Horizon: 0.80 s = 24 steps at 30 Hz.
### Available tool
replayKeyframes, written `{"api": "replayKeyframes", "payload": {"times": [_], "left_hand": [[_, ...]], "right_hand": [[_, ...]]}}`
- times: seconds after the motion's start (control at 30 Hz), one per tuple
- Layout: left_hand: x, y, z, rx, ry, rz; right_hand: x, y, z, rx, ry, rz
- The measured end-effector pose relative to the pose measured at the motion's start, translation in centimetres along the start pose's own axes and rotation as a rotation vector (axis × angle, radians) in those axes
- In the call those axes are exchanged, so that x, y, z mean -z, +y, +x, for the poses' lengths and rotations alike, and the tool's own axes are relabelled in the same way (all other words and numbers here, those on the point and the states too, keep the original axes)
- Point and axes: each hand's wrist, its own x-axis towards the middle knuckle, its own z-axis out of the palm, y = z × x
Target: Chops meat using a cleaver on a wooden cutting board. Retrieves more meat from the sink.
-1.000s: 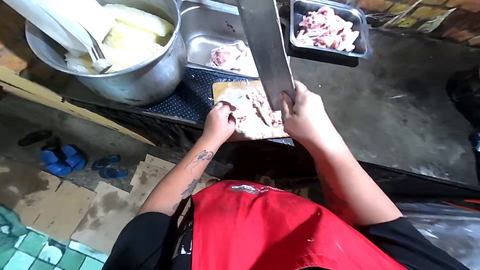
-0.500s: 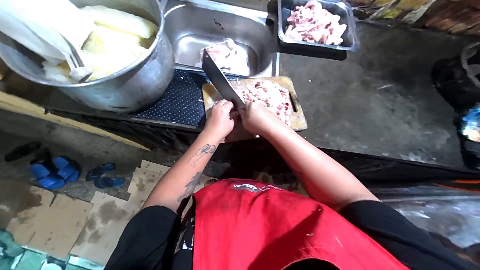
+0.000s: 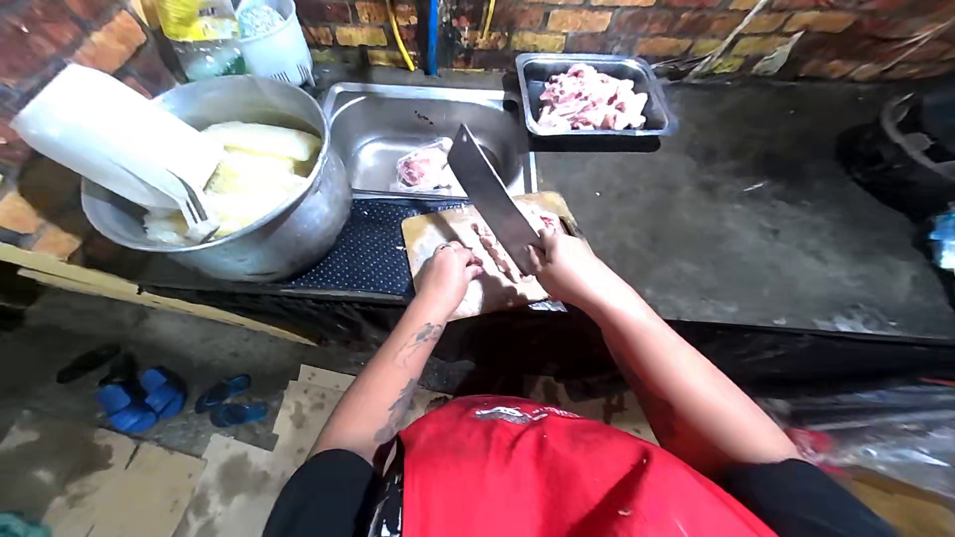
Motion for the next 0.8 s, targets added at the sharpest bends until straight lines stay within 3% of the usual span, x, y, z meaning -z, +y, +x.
{"api": "replayKeyframes", "payload": {"times": [0.07,0.13,0.23,0.3,0.37,0.57,0.73,0.8], "left_hand": [[1.8,-0.4,-1.2,-0.01,0.005,-0.074],[3.2,-0.6,-2.6,0.011,0.155,-0.111],[4.0,-0.8,-3.2,0.072,0.291,-0.129],[3.6,-0.5,-3.2,0.131,0.197,-0.122],[2.5,-0.4,-2.3,0.137,0.119,-0.106],[1.2,-0.2,0.4,0.231,-0.001,0.01],[2.2,-0.9,1.7,0.263,0.015,0.0],[2.1,-1.1,1.9,0.202,-0.015,0.015]], "right_hand": [[0.8,-0.9,-0.9,0.11,0.108,0.0],[1.1,-2.0,-1.6,0.154,0.153,0.002],[-0.8,-2.9,-1.0,0.085,-0.012,-0.052],[-3.3,-2.6,0.1,-0.001,-0.206,-0.051],[-3.9,-2.6,1.2,-0.029,-0.277,-0.037],[-4.5,-3.3,2.6,0.008,-0.238,-0.059],[-3.3,-1.9,-0.3,-0.058,-0.291,-0.046],[-2.7,-0.9,-1.6,-0.075,-0.331,-0.044]]}}
